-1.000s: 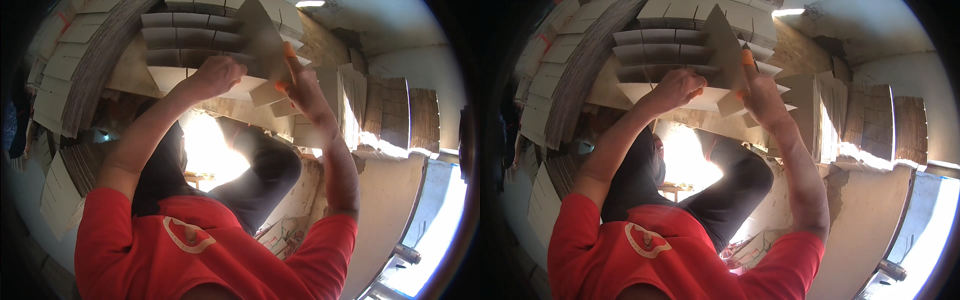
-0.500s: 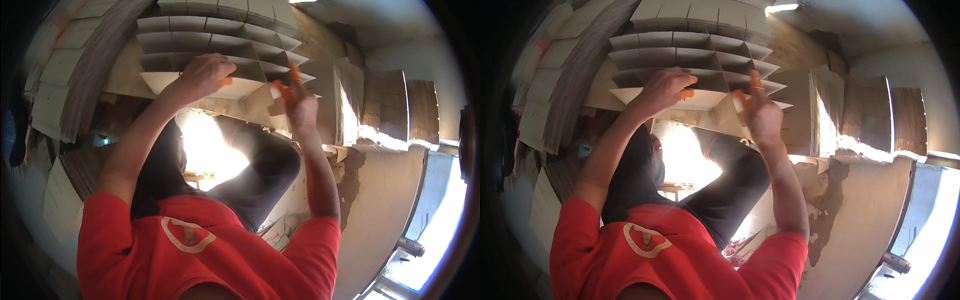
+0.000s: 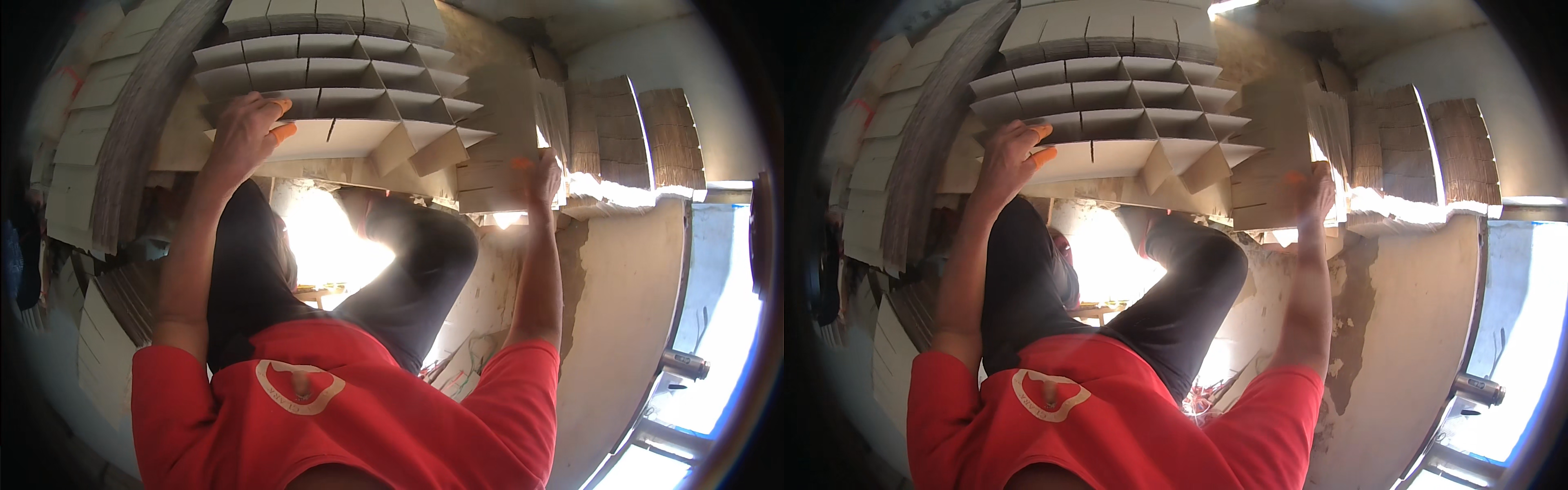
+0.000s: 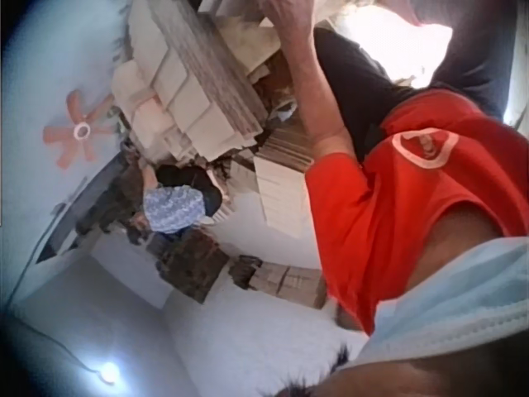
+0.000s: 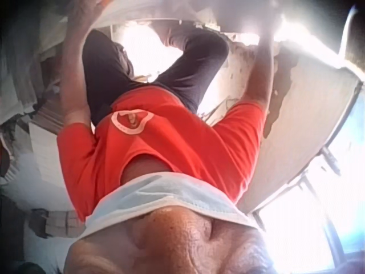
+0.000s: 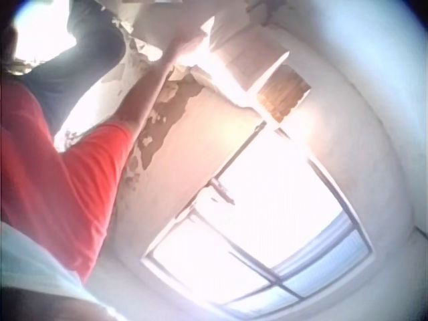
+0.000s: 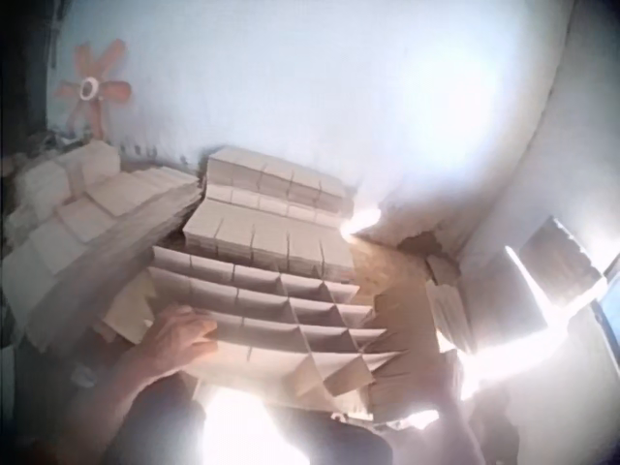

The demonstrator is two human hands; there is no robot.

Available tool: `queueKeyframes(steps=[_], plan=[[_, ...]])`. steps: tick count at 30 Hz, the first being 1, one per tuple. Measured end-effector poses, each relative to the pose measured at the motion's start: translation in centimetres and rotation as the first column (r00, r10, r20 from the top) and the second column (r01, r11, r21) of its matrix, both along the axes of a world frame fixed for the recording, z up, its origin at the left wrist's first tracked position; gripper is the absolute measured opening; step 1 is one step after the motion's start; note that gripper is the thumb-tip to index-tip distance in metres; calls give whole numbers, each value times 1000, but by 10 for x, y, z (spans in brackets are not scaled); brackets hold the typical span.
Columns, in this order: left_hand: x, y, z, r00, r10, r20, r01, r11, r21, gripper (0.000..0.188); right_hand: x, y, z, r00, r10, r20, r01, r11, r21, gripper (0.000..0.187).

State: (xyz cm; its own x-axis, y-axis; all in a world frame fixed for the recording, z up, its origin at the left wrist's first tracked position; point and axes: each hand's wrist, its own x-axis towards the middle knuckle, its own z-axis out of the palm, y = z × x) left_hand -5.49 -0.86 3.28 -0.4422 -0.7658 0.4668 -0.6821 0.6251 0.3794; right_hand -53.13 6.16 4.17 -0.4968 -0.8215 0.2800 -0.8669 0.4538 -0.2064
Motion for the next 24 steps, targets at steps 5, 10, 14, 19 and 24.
queueKeyframes(steps=[5,10,14,19,24], plan=[[2,1,-5,999,-17,-36,17,1000,6,24,27,6,43,998,36,-55,-57,889,-455,26],[8,-1,-21,992,5,-127,5,997,77,16,127,-3,128,886,446,129,-270,720,-640,46],[3,-5,-24,984,-61,-165,66,997,28,13,171,-13,137,622,695,361,-482,703,-524,54],[3,-4,-24,986,-81,-149,89,995,51,14,207,-32,120,579,722,378,-588,691,-421,60],[2,-7,-28,989,-72,-127,79,996,50,14,220,-42,109,548,687,477,-585,723,-369,56]])
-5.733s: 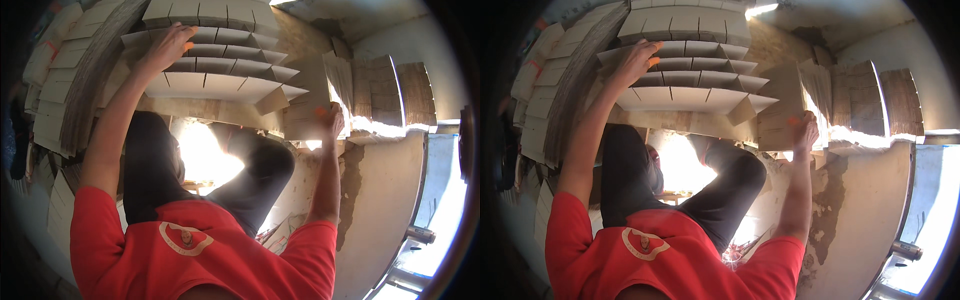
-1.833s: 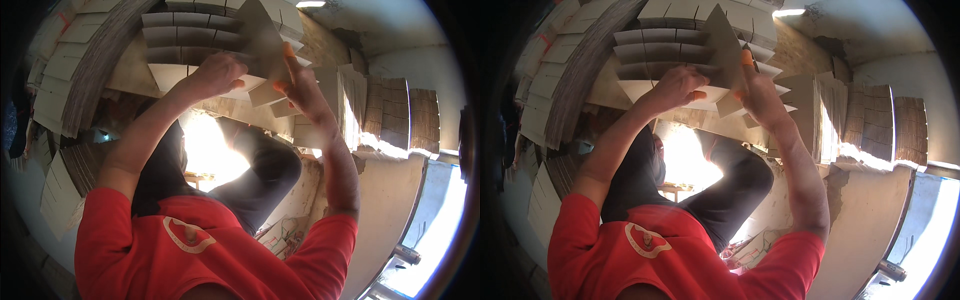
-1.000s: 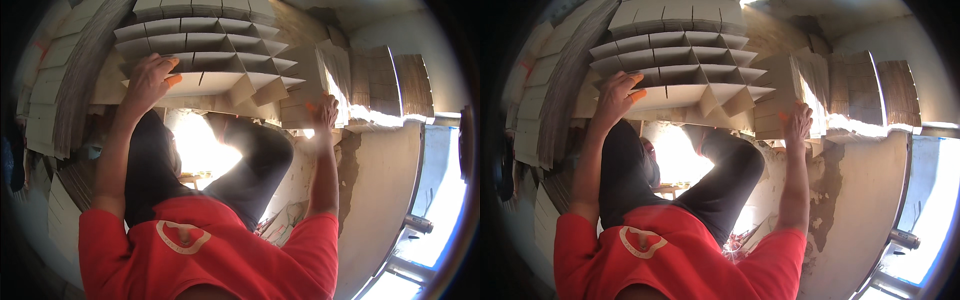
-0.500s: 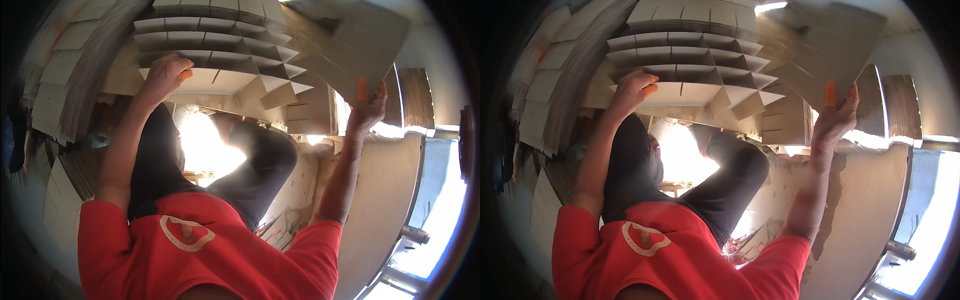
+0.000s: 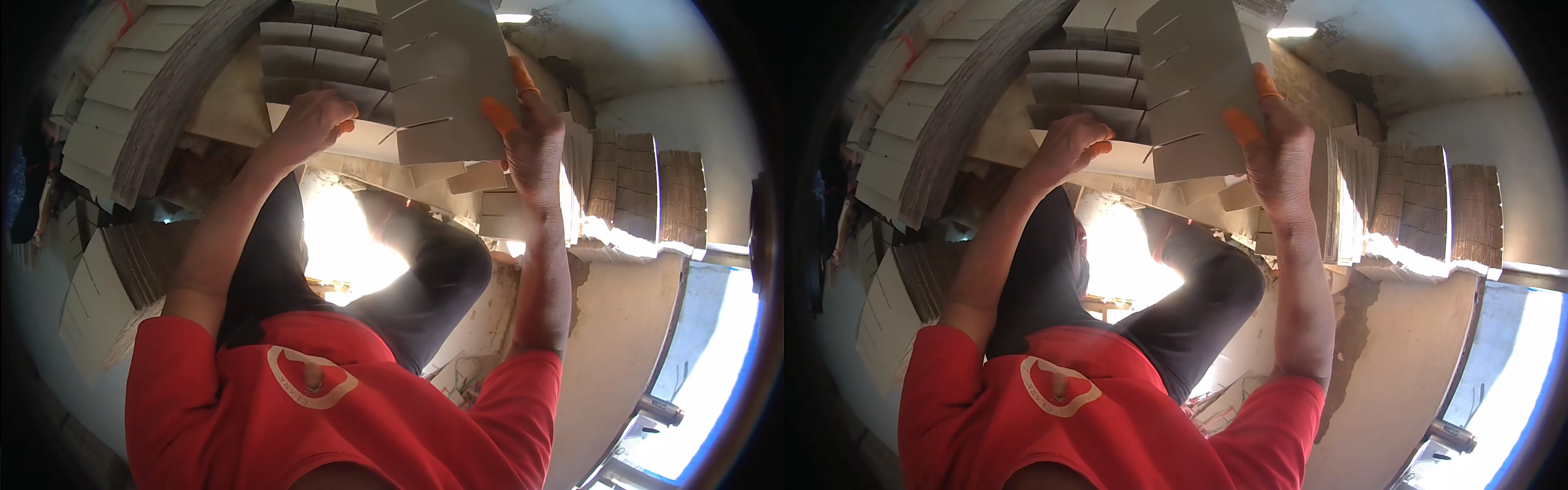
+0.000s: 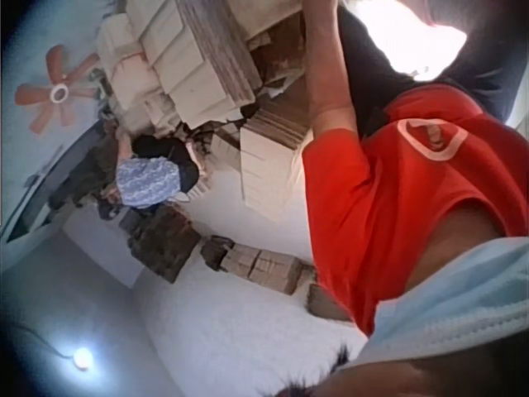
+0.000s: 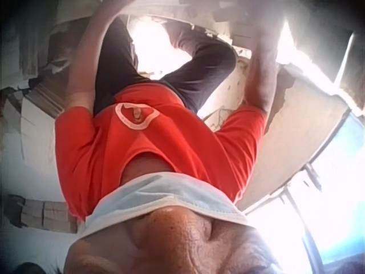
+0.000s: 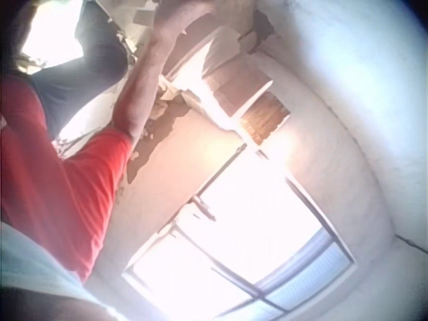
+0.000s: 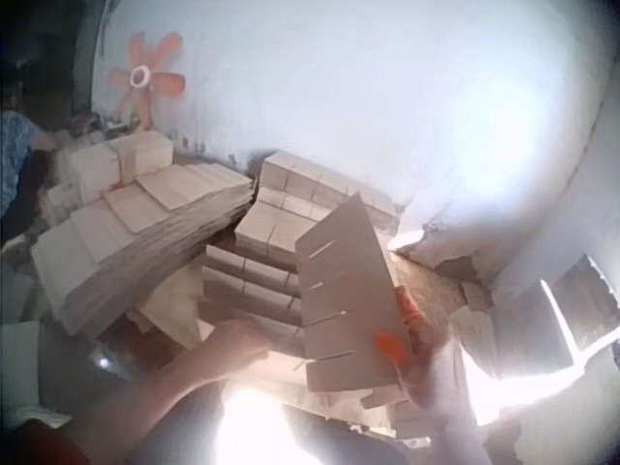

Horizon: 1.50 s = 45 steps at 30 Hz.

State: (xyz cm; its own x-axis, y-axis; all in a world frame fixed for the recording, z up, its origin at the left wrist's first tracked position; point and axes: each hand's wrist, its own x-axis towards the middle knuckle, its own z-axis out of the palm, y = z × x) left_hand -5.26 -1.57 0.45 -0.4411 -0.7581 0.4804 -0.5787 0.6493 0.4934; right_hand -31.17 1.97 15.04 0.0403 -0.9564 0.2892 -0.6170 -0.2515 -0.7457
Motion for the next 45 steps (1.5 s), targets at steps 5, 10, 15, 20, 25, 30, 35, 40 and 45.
queueKeyframes(steps=[5,10,15,20,25,30,35,40,45], plan=[[0,-1,4,999,12,30,-12,1000,14,13,8,-5,3,1000,-4,-29,7,993,120,56],[0,-6,0,1000,-2,-5,2,999,37,13,7,-16,5,993,86,-79,-81,994,68,57],[-1,-7,2,1000,9,9,-9,998,62,13,16,-19,5,996,64,-63,-54,988,142,54],[-2,-9,2,999,30,25,-32,997,64,13,21,-23,9,994,102,-26,-96,980,172,52],[-1,-13,-4,1000,6,22,-7,999,52,12,31,-10,5,985,35,-168,-35,999,1,51],[-2,-11,-3,1000,-8,-24,9,998,57,13,28,-15,-13,985,101,-139,-105,994,-19,51],[-2,-12,-1,1000,9,-9,-9,998,64,14,32,-33,-24,973,206,-100,-199,977,79,49],[-4,-14,1,1000,13,9,-13,998,68,14,35,-42,-61,955,270,-122,-258,960,105,50],[-3,-16,-3,999,40,16,-42,994,102,16,49,-40,-36,958,277,-80,-233,907,352,61]])
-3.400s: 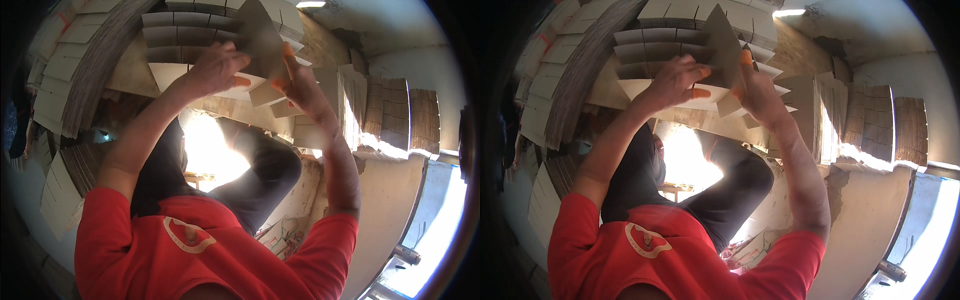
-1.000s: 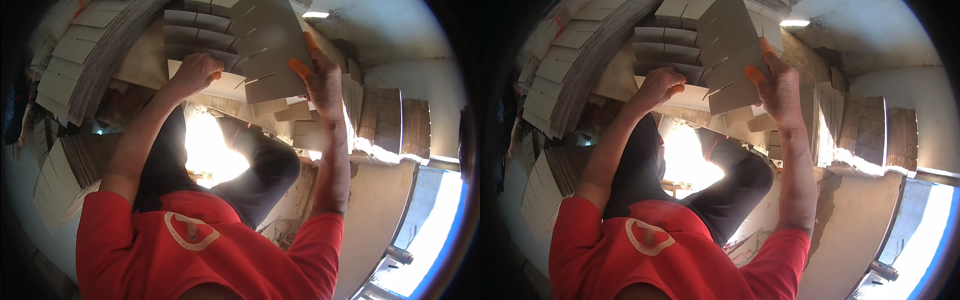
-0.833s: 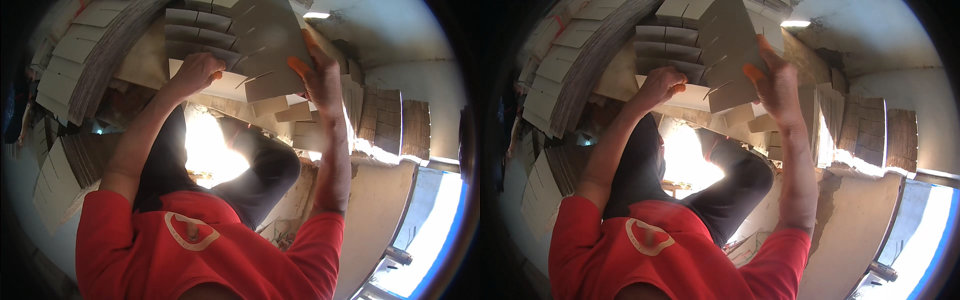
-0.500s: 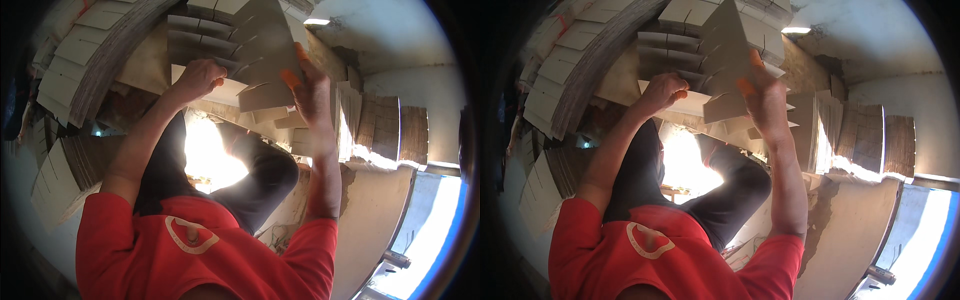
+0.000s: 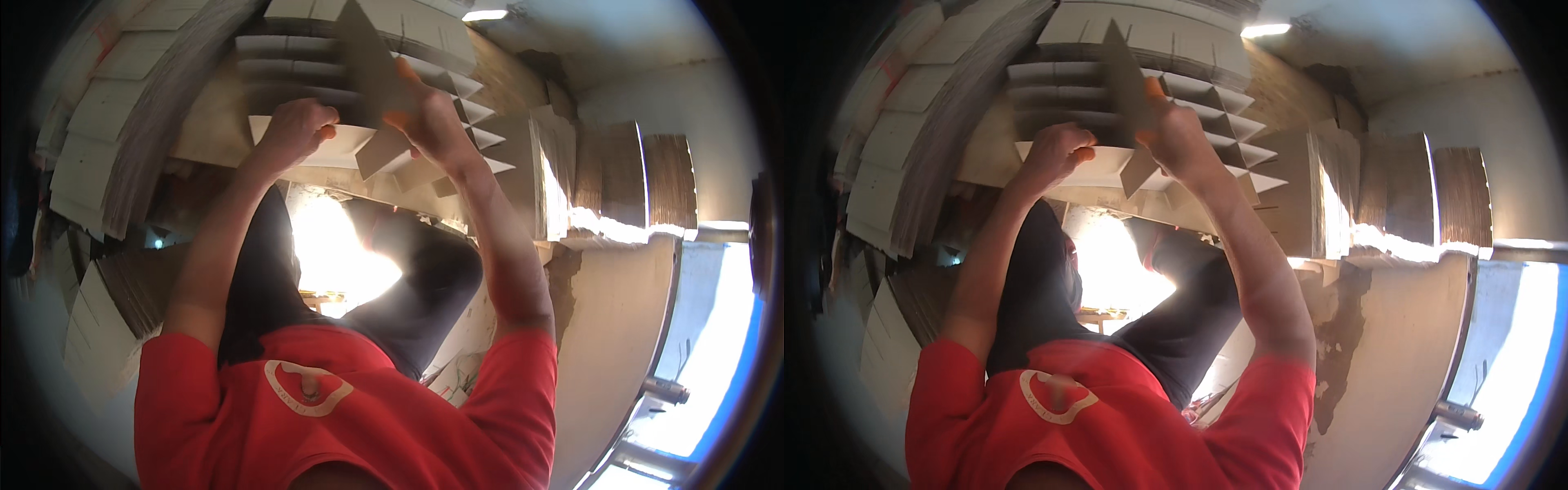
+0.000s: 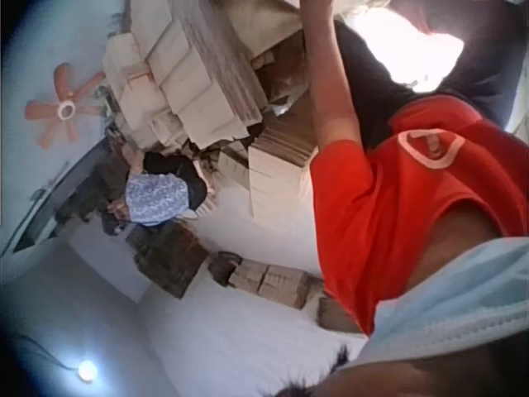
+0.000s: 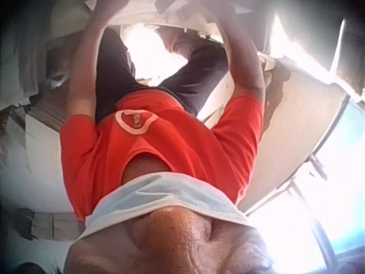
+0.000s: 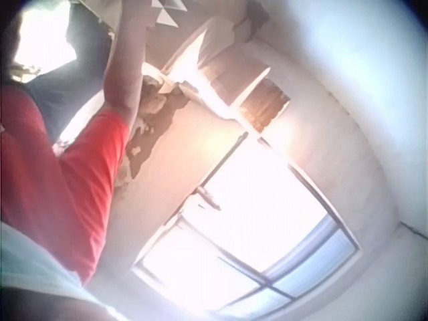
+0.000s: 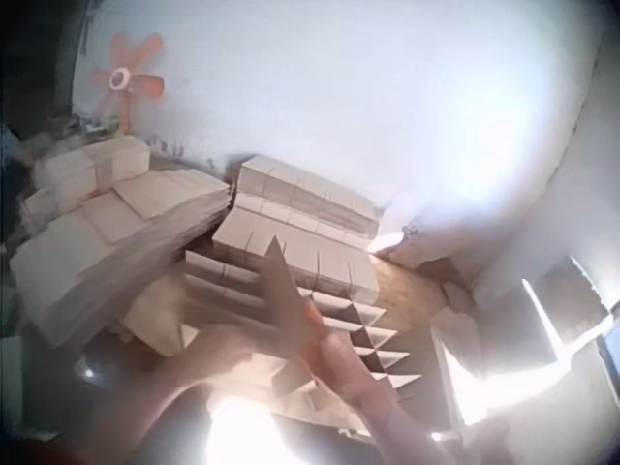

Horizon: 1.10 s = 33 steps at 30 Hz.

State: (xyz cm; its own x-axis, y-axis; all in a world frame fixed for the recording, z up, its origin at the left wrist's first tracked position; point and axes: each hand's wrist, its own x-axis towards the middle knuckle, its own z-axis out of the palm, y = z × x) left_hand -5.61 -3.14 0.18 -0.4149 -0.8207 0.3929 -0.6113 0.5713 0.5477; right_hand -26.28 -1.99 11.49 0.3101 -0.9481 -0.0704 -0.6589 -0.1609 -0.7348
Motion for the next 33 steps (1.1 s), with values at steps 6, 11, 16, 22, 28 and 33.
queueKeyframes(steps=[6,11,16,22,28,33], plan=[[-3,1,4,1000,8,23,-9,1000,29,18,-2,-7,-3,997,75,34,-77,995,62,60],[-2,1,5,1000,-4,-9,4,1000,5,15,9,-11,-10,985,120,-121,-118,993,28,57],[-1,5,4,1000,-18,-3,17,1000,-5,12,5,-14,-7,955,114,-273,-175,962,-211,64],[-13,9,10,1000,4,27,-3,1000,-13,13,-4,-2,-87,870,130,-475,-246,950,-191,83],[-6,10,13,999,-7,36,6,1000,27,16,-20,41,-60,892,-128,-433,-35,937,-348,61],[-10,17,20,1000,-10,25,10,1000,-14,25,-152,66,-73,623,-712,-324,159,521,-839,41]])
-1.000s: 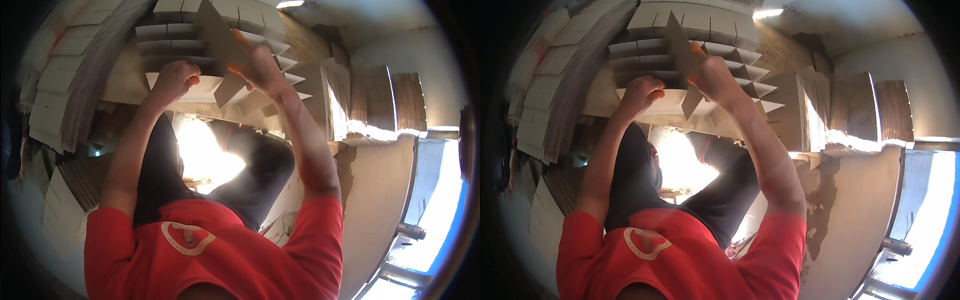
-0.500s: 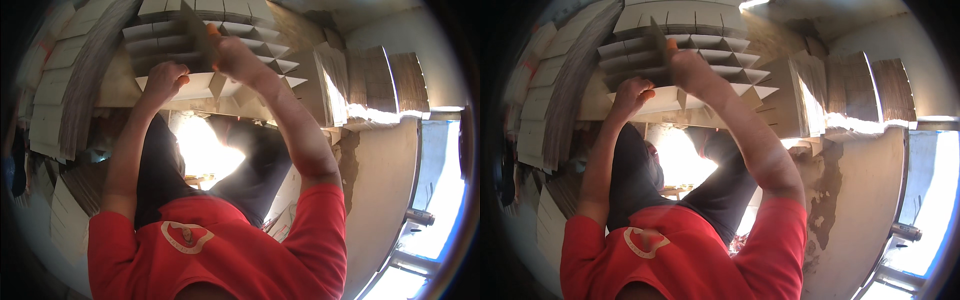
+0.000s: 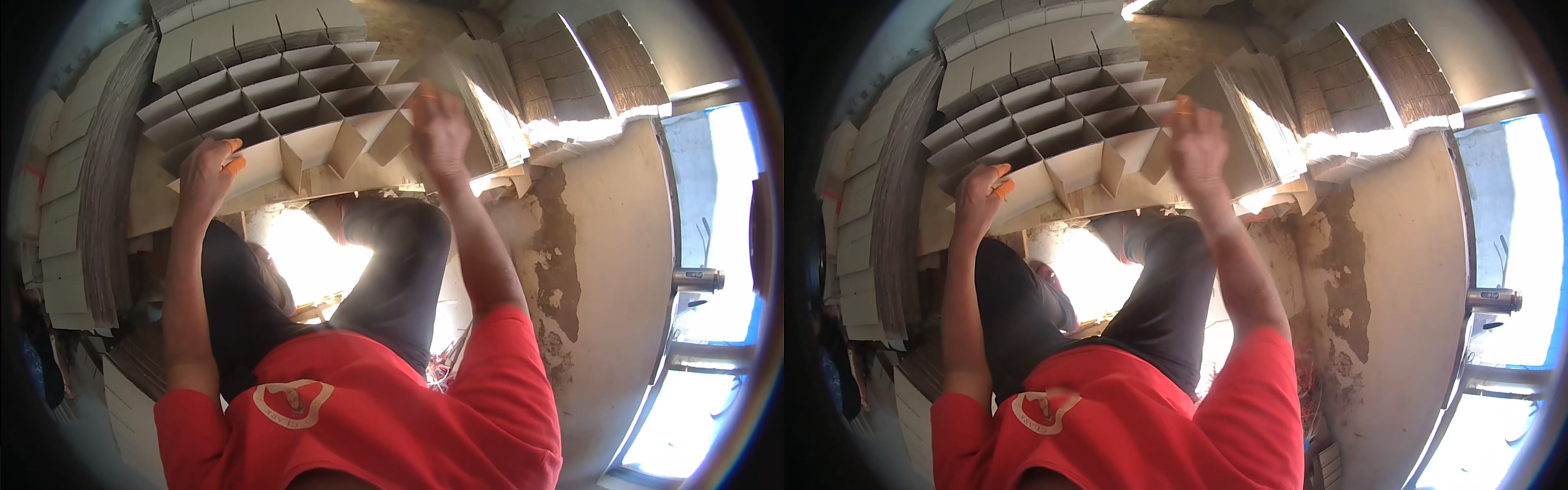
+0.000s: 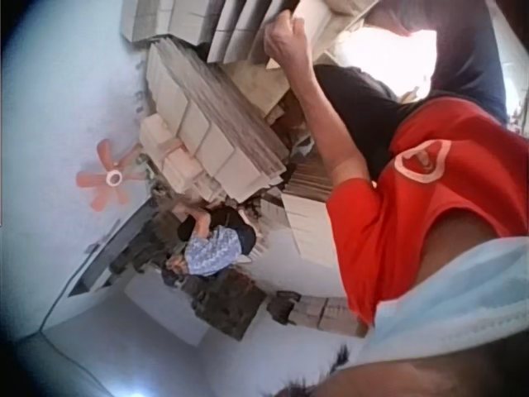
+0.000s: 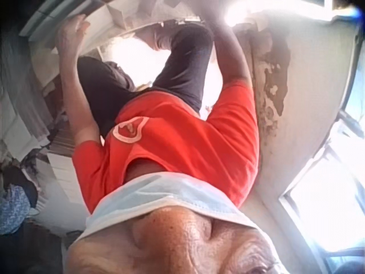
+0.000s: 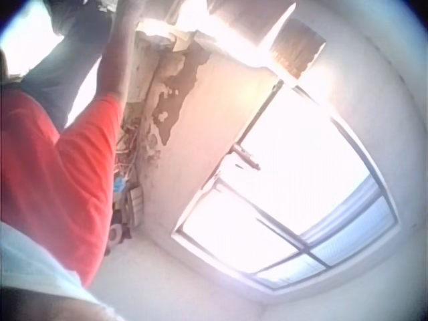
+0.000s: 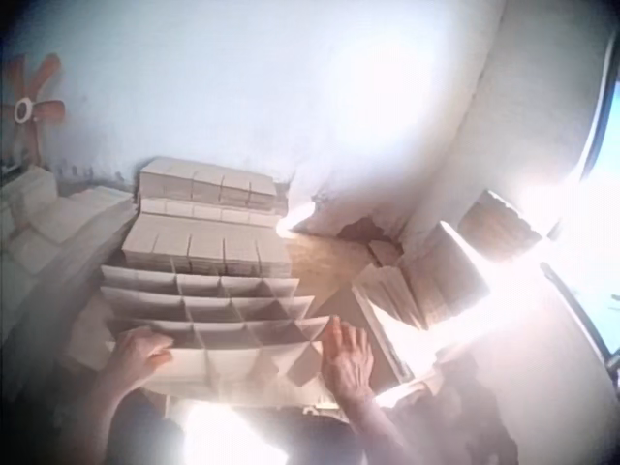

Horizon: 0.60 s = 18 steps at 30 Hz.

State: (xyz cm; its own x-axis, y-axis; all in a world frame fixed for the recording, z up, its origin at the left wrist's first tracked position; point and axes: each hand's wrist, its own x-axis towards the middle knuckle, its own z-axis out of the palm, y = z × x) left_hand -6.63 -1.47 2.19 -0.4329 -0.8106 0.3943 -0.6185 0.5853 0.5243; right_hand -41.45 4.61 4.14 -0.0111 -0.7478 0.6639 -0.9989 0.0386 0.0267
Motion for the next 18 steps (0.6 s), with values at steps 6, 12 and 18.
queueKeyframes(steps=[6,12,18], plan=[[11,5,1,999,26,41,-22,995,-92,30,-86,34,-16,884,-458,-93,451,785,424,51],[16,6,5,993,68,97,-66,998,-23,31,-116,24,-21,917,-396,50,341,842,419,36],[22,10,10,992,100,74,-103,994,39,31,-101,24,8,865,-482,141,400,831,386,31]])
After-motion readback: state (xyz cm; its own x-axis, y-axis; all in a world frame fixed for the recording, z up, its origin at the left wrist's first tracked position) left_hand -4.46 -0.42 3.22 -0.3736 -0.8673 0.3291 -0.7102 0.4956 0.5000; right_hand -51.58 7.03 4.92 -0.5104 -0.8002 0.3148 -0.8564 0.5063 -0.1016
